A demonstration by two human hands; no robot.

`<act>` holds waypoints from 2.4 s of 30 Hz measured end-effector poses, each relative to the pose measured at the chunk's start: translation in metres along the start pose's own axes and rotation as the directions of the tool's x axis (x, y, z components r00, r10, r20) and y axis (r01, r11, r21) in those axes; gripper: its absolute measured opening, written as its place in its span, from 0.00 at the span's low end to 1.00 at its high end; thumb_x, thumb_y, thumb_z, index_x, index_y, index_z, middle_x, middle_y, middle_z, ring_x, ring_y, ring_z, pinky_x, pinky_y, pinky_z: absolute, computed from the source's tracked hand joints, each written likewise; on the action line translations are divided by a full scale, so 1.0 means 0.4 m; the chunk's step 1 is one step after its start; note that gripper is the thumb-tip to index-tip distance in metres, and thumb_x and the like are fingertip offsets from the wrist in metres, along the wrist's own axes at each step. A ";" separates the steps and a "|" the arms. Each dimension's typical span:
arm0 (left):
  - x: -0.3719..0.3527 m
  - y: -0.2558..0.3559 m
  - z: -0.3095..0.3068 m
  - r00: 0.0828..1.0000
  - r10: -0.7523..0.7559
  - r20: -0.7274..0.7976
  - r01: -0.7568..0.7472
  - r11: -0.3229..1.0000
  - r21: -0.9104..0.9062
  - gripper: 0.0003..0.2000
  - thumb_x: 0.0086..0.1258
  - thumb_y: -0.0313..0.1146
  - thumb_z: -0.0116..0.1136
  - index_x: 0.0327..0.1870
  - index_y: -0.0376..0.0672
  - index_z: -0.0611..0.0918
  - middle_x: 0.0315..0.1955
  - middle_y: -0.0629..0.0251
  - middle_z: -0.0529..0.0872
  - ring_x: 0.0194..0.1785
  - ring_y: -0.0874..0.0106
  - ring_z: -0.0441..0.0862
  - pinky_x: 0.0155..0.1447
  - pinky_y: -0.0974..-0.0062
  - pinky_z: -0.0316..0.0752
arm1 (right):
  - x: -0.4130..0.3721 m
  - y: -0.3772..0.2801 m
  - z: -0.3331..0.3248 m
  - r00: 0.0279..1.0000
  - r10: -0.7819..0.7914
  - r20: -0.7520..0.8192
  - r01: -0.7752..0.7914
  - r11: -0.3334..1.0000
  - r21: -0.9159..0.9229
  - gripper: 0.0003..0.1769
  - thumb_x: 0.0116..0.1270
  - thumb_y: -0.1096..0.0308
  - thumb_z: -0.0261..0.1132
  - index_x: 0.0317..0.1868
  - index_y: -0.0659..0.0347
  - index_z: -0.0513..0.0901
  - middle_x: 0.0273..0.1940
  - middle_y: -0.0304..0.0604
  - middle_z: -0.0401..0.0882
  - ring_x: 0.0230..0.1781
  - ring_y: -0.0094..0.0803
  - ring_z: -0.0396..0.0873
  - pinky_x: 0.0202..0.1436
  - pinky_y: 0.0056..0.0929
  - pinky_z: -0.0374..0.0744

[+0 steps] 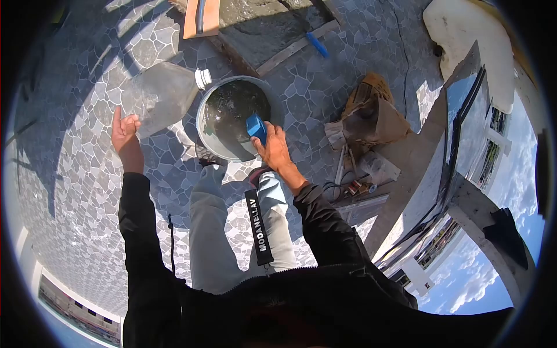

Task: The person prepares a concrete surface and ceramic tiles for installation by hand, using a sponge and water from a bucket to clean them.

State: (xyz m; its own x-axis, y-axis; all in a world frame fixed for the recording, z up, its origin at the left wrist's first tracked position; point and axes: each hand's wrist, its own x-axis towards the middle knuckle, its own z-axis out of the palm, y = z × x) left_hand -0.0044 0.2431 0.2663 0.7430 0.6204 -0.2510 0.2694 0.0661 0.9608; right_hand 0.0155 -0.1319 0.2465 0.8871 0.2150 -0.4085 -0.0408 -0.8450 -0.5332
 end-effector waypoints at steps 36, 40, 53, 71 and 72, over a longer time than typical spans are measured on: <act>-0.429 -0.178 -0.348 0.375 -0.912 0.166 0.657 0.388 0.647 0.18 0.68 0.34 0.48 0.59 0.55 0.71 0.40 0.59 0.83 0.35 0.62 0.81 0.36 0.57 0.73 | -1.030 0.138 -0.048 0.901 0.368 0.229 -0.428 0.676 0.600 0.14 0.58 0.64 0.62 0.42 0.64 0.79 0.32 0.57 0.81 0.37 0.52 0.81 0.39 0.43 0.76; -0.558 -0.038 -0.276 0.566 -0.745 0.354 0.505 0.652 0.565 0.17 0.67 0.33 0.48 0.58 0.56 0.73 0.36 0.61 0.83 0.33 0.63 0.81 0.35 0.58 0.74 | -1.204 0.129 -0.225 0.881 0.471 0.048 -0.415 0.719 0.558 0.16 0.54 0.71 0.60 0.45 0.62 0.79 0.34 0.52 0.82 0.37 0.46 0.82 0.42 0.38 0.77; -0.648 0.365 0.611 0.462 -0.537 0.706 -0.076 0.769 0.635 0.13 0.70 0.28 0.50 0.55 0.44 0.76 0.29 0.66 0.85 0.24 0.75 0.79 0.26 0.78 0.72 | -1.324 0.233 -0.586 0.635 0.749 -0.188 -0.425 0.543 0.725 0.10 0.60 0.68 0.61 0.39 0.64 0.81 0.36 0.55 0.82 0.40 0.48 0.81 0.45 0.39 0.76; -1.255 1.680 1.486 -0.924 0.295 -0.245 0.370 0.517 -0.772 0.20 0.50 0.24 0.60 0.46 0.55 0.84 0.34 0.69 0.79 0.37 0.73 0.78 0.52 0.68 0.74 | -0.960 0.256 -1.006 0.066 0.983 -0.169 -0.367 0.182 0.912 0.13 0.61 0.65 0.56 0.39 0.65 0.80 0.32 0.52 0.81 0.34 0.41 0.80 0.41 0.34 0.76; -1.244 1.704 1.486 -0.875 0.330 -0.353 0.479 0.488 -0.730 0.19 0.53 0.26 0.58 0.48 0.57 0.83 0.35 0.70 0.79 0.37 0.73 0.78 0.53 0.66 0.74 | -0.952 0.249 -1.005 0.054 0.982 -0.182 -0.383 0.189 0.904 0.13 0.61 0.65 0.56 0.39 0.66 0.80 0.32 0.52 0.81 0.35 0.42 0.80 0.42 0.35 0.76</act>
State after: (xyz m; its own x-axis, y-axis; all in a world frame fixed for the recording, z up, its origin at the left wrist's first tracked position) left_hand 0.1737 -0.4852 0.9759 -0.7780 -0.2452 0.5784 0.0402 0.8994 0.4353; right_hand -0.1413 -0.4947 0.6469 0.0915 -0.9074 -0.4103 -0.7632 0.2008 -0.6142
